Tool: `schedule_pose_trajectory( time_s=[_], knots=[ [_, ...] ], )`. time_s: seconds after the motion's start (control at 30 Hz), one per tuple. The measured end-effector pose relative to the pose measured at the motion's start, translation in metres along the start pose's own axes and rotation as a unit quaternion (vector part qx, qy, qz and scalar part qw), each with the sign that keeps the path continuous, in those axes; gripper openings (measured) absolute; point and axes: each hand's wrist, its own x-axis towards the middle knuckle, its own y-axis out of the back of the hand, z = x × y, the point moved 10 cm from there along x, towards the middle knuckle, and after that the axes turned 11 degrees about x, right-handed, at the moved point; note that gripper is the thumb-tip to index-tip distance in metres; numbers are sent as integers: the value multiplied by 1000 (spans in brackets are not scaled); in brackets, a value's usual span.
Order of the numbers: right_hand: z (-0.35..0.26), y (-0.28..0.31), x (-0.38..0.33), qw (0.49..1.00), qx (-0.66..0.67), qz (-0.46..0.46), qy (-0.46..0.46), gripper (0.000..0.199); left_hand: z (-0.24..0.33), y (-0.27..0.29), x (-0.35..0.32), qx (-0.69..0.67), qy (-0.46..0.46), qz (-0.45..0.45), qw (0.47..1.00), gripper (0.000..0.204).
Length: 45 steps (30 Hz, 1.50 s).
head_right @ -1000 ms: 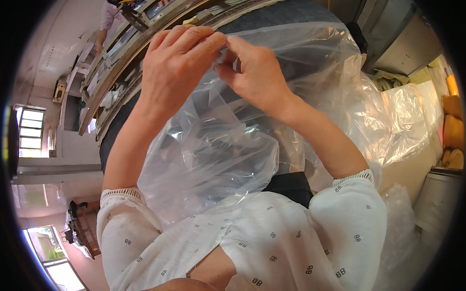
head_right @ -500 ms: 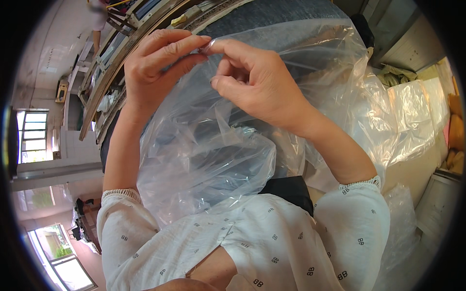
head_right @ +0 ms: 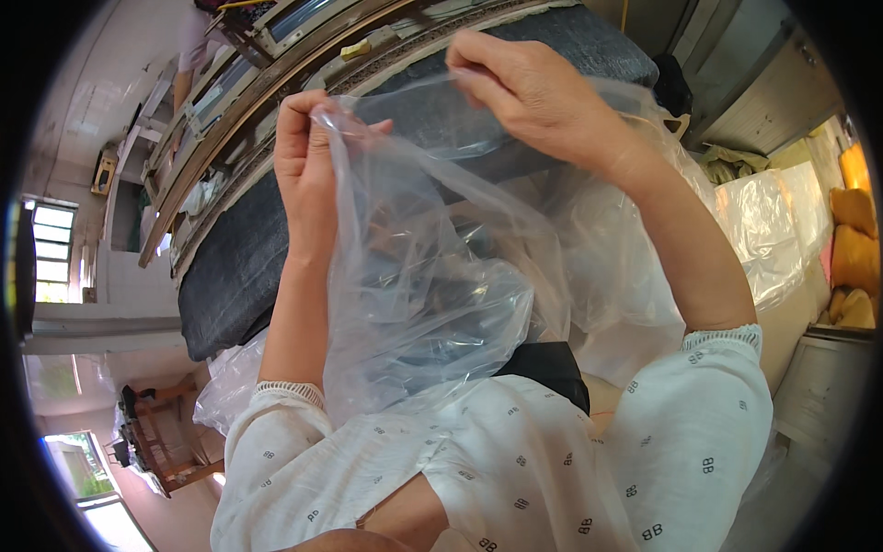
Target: Wrapping a large rectangular object with transparent plastic film.
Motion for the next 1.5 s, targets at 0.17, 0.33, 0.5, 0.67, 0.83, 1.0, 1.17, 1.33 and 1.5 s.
schedule_pose_trajectory(
  time_s=[0.17,0.33,0.5,0.67,0.83,1.0,1.17,1.33,1.5],
  knots=[
    [-19,-46,-1,997,-22,-76,19,18,-6,63,-22,-83,135,135,978,22],
    [39,-111,-80,945,-26,-322,-55,17,56,197,-72,214,15,274,937,26],
    [175,-78,-240,725,-339,-542,-255,23,120,377,-147,639,-83,296,705,25],
    [247,65,-300,617,-492,-496,-363,24,111,475,-216,757,57,298,579,24],
    [243,217,-191,629,-645,-227,-370,15,29,569,-260,706,211,281,615,31],
    [110,266,-43,745,-591,200,-236,20,-14,639,-289,712,205,348,574,29],
    [104,186,-16,889,-418,187,20,52,-15,633,-311,696,160,365,597,29],
    [226,135,-121,949,-237,-56,-202,72,3,643,-330,738,260,294,549,27],
    [197,143,-65,857,-440,-68,-261,16,0,686,-333,785,379,195,449,29]
  ],
)
